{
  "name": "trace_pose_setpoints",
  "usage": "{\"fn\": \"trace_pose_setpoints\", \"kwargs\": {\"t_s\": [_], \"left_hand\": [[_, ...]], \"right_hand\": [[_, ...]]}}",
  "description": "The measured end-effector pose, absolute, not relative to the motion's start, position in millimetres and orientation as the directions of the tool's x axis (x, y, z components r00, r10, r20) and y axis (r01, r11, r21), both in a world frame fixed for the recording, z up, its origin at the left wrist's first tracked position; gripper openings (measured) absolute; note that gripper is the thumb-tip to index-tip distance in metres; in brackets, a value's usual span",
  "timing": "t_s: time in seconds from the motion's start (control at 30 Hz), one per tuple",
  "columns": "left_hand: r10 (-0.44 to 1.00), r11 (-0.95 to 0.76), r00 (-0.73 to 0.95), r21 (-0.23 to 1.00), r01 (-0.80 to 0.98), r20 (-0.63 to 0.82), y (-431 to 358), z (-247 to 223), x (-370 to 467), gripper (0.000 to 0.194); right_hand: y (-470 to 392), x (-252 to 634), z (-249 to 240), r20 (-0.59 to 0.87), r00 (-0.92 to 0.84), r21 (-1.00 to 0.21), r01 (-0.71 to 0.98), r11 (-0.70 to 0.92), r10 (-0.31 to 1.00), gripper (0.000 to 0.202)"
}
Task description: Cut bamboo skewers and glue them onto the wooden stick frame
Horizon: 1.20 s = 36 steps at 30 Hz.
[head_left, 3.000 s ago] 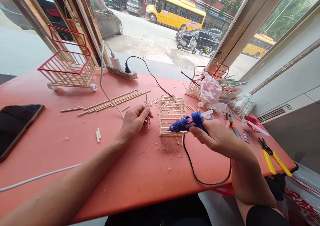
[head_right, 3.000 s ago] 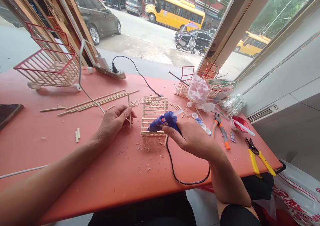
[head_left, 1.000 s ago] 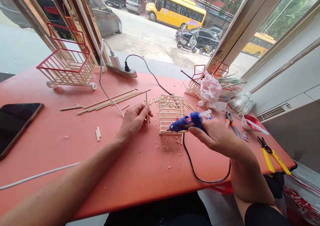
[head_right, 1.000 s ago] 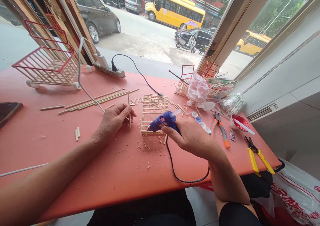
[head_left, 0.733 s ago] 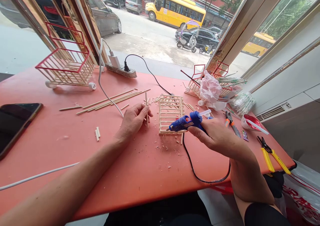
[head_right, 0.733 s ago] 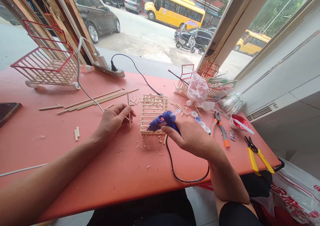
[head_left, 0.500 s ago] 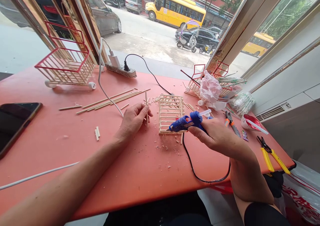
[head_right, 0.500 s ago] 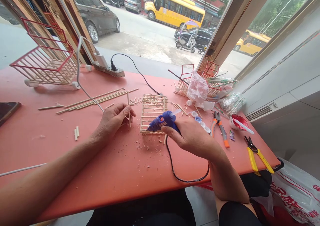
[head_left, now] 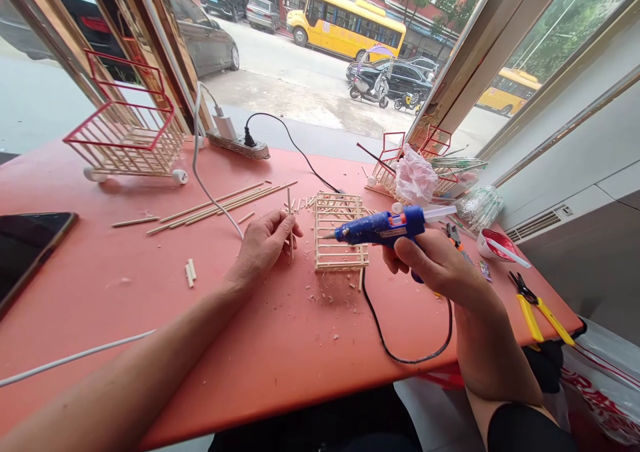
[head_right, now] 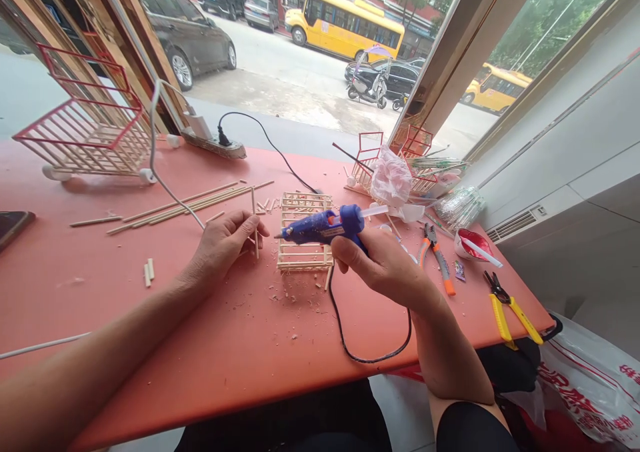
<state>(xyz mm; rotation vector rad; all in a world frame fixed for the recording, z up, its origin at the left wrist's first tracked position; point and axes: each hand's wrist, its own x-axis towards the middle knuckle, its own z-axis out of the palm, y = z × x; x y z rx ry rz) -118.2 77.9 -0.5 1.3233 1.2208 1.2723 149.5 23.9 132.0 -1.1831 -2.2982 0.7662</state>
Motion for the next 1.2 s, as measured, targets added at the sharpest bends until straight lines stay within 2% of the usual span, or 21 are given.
{"fn": "trace_pose_setpoints", "kwargs": {"t_s": [0.1, 0.17, 0.27, 0.37, 0.47, 0.6, 0.7, 0.87, 1.03, 1.2], "left_hand": [[0.995, -0.098, -0.021, 0.993, 0.064, 0.100, 77.4, 0.1, -117.7, 0.032], [0.995, -0.097, -0.021, 0.993, 0.060, 0.098, 77.1, 0.9, -117.0, 0.032], [0.995, -0.094, -0.023, 0.995, 0.042, 0.095, 75.5, 3.3, -115.1, 0.030], [0.995, -0.096, -0.035, 0.995, 0.016, 0.096, 72.9, 7.1, -113.3, 0.028], [0.994, -0.096, -0.043, 0.995, 0.002, 0.096, 70.2, 10.7, -112.6, 0.027], [0.997, -0.071, -0.028, 0.997, 0.010, 0.071, 68.3, 12.4, -113.2, 0.024], [0.998, -0.062, -0.024, 0.998, 0.033, 0.063, 69.2, 10.8, -114.1, 0.023], [0.991, -0.109, -0.066, 0.993, 0.044, 0.112, 73.8, 8.0, -116.4, 0.023], [0.987, -0.139, -0.079, 0.990, 0.034, 0.141, 77.7, 5.7, -118.6, 0.023], [0.983, -0.145, -0.108, 0.989, 0.015, 0.146, 79.6, 5.6, -120.3, 0.024]], "right_hand": [[22.0, 156.4, 133.0, 0.273, -0.483, -0.717, 0.474, 0.511, 0.832, 0.054], [20.0, 160.7, 133.4, 0.350, -0.430, -0.662, 0.515, 0.544, 0.832, 0.048], [17.6, 169.1, 131.3, 0.462, -0.292, -0.526, 0.670, 0.523, 0.838, 0.038], [12.4, 186.7, 124.8, 0.546, -0.126, -0.409, 0.823, 0.395, 0.828, 0.034], [-0.9, 217.3, 114.6, 0.577, 0.062, -0.324, 0.932, 0.160, 0.814, 0.038], [-28.9, 260.3, 95.8, 0.436, 0.331, -0.229, 0.940, -0.253, 0.837, 0.040], [-44.6, 273.5, 79.8, 0.326, 0.443, -0.161, 0.897, -0.412, 0.836, 0.039], [-44.6, 260.4, 61.2, 0.189, 0.509, -0.049, 0.859, -0.510, 0.839, 0.041], [-32.1, 252.8, 53.0, 0.192, 0.582, 0.028, 0.801, -0.598, 0.790, 0.046], [-25.0, 254.9, 47.2, 0.189, 0.588, 0.074, 0.790, -0.609, 0.786, 0.049]]}}
